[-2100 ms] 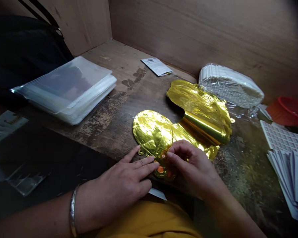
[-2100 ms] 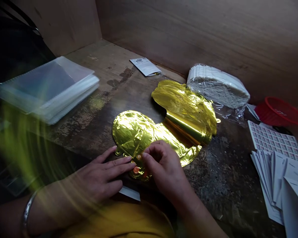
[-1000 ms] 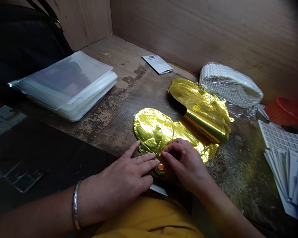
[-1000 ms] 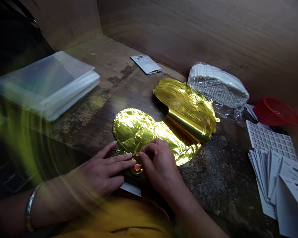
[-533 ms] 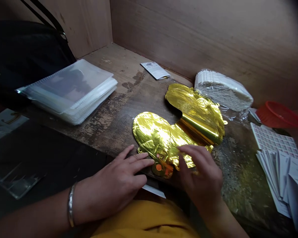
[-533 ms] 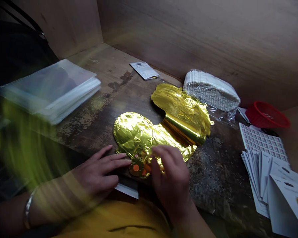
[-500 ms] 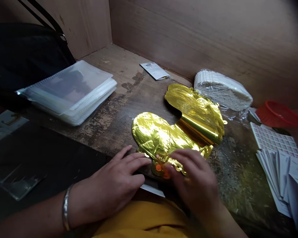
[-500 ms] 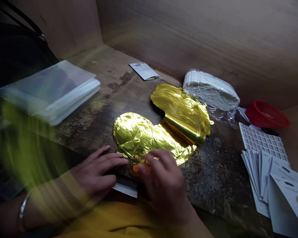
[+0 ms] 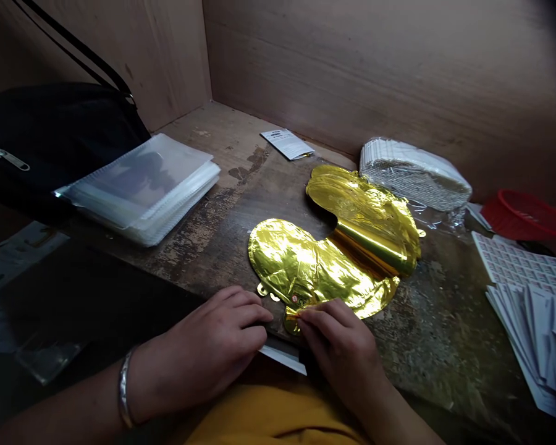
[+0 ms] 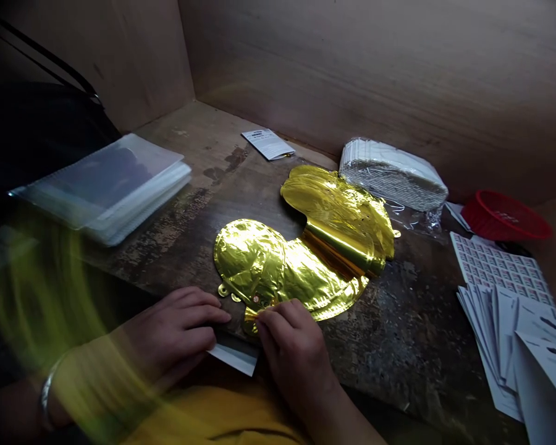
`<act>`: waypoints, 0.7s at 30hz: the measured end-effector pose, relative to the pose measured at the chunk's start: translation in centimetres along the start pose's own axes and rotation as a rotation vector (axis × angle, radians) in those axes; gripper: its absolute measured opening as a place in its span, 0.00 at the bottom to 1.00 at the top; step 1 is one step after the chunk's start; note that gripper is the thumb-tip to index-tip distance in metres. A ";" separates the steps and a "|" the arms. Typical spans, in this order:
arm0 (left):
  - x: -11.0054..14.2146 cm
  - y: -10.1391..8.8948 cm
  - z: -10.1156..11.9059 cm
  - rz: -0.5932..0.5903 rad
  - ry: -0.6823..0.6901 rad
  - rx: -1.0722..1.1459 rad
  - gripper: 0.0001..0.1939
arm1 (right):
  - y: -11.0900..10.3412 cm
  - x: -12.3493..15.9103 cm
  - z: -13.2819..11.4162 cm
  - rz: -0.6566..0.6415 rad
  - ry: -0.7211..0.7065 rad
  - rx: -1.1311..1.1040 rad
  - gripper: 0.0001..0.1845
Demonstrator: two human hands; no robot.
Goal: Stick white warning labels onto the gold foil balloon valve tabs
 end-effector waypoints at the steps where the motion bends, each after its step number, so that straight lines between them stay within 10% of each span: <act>1: 0.0 0.2 0.0 0.005 0.018 -0.018 0.05 | 0.0 -0.2 0.2 -0.010 0.028 -0.016 0.06; 12: -1.3 0.4 0.9 0.026 0.016 -0.056 0.06 | -0.6 -2.1 3.3 -0.292 0.525 -0.597 0.14; 21: -2.8 1.1 0.7 0.038 0.018 -0.074 0.06 | -0.4 -2.1 3.3 -0.302 0.383 -0.505 0.18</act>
Point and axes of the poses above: each hand's wrist, its own x-axis away from the middle knuckle, its own y-axis out of the palm, z = x × y, the point moved 4 cm from there along -x, towards the middle knuckle, and after that the axes turned 8 degrees about x, right-handed, at the moved point
